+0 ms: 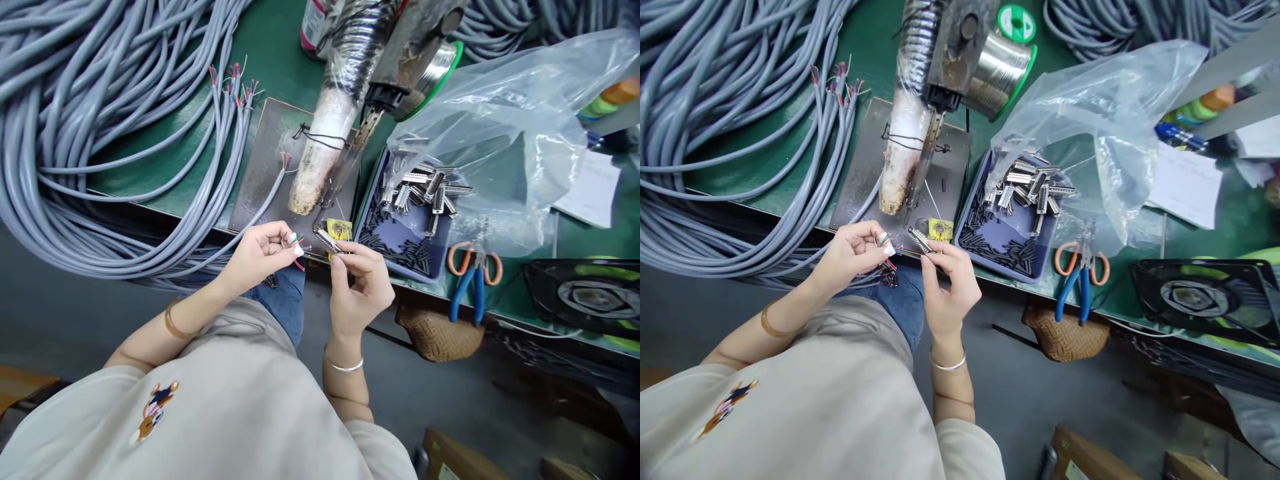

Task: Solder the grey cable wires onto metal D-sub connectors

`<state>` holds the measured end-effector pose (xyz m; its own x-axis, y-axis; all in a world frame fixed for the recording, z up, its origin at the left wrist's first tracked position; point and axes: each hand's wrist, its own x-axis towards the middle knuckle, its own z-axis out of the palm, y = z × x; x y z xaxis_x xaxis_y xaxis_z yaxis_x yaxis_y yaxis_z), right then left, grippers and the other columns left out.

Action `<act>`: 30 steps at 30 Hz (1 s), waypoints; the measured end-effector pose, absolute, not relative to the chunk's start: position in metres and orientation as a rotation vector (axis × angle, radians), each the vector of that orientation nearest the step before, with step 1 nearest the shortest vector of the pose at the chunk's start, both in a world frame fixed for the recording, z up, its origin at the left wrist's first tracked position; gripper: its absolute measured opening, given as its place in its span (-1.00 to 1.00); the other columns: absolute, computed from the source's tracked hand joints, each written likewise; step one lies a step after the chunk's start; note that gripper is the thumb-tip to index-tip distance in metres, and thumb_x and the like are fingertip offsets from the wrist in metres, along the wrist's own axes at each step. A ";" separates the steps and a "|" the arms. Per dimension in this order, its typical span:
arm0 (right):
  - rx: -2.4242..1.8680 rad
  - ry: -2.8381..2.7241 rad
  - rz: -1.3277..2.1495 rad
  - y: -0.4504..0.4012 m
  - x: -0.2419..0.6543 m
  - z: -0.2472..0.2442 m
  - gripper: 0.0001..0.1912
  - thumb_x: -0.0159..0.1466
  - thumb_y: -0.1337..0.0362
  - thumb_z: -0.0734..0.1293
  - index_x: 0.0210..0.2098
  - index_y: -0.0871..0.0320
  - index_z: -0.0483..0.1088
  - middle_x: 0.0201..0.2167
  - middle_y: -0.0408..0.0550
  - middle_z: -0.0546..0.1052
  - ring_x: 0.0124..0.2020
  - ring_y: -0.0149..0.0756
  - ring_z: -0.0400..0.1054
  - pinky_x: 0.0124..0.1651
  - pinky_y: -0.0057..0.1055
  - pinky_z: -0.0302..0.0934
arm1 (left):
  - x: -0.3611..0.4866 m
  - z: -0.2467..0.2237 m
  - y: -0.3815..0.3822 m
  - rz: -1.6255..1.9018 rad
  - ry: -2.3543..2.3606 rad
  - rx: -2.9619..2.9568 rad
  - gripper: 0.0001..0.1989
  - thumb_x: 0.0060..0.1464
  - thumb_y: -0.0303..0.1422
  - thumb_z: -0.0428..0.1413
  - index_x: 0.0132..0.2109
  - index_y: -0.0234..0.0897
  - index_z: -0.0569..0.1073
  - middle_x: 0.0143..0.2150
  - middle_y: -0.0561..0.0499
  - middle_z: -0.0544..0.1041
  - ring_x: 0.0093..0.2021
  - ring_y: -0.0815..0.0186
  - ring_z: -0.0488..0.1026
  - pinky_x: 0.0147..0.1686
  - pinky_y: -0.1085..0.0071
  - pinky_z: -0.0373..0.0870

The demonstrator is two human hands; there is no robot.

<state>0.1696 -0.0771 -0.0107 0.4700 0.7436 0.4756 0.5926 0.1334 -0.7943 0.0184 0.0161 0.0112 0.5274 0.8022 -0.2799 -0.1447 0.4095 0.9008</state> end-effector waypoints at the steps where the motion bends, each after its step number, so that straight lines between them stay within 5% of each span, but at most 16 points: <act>1: -1.543 -1.209 0.191 -0.076 0.169 -0.013 -0.97 0.36 0.29 0.40 -0.24 0.04 0.47 -0.17 -0.04 0.64 -0.14 -0.22 0.58 -0.19 -0.24 0.49 | 0.018 0.010 0.016 0.692 0.817 0.978 -0.67 -0.14 -0.34 0.45 -0.44 -0.31 0.41 -0.62 0.22 0.30 -0.69 0.62 0.06 -0.71 0.58 -0.09; 6: -1.511 -1.206 0.293 -0.072 0.168 -0.014 -0.91 0.35 0.31 0.41 -0.30 0.05 0.44 -0.18 -0.06 0.64 -0.13 -0.23 0.58 -0.09 -0.20 0.50 | 0.021 0.005 0.017 0.745 0.805 1.004 -0.73 -0.08 -0.34 0.39 -0.40 -0.33 0.44 -0.48 0.10 0.47 -0.69 0.62 0.14 -0.71 0.57 0.01; 18: -1.435 -1.301 0.151 -0.057 0.171 -0.007 -0.83 0.25 0.44 0.48 -0.36 0.06 0.47 -0.22 -0.16 0.65 -0.17 -0.32 0.56 -0.09 -0.29 0.47 | 0.031 0.005 0.020 0.874 0.830 1.029 -0.76 -0.03 -0.37 0.34 -0.42 -0.31 0.40 -0.49 0.12 0.43 -0.64 0.61 0.14 -0.70 0.61 0.01; 30: -1.443 -1.343 0.080 -0.052 0.174 -0.005 -0.84 0.23 0.45 0.50 -0.34 0.05 0.53 -0.21 -0.16 0.66 -0.18 -0.33 0.57 -0.11 -0.30 0.52 | 0.034 0.002 0.021 0.929 0.863 1.102 -0.86 -0.06 -0.42 0.27 -0.42 -0.31 0.43 -0.43 0.06 0.49 -0.48 0.51 0.32 -0.50 0.59 0.28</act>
<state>0.1739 -0.0518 -0.0050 0.3526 0.7300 0.5855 0.6555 0.2538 -0.7112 0.0343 0.0205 0.0023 0.3683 0.9234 -0.1082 -0.1760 0.1835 0.9671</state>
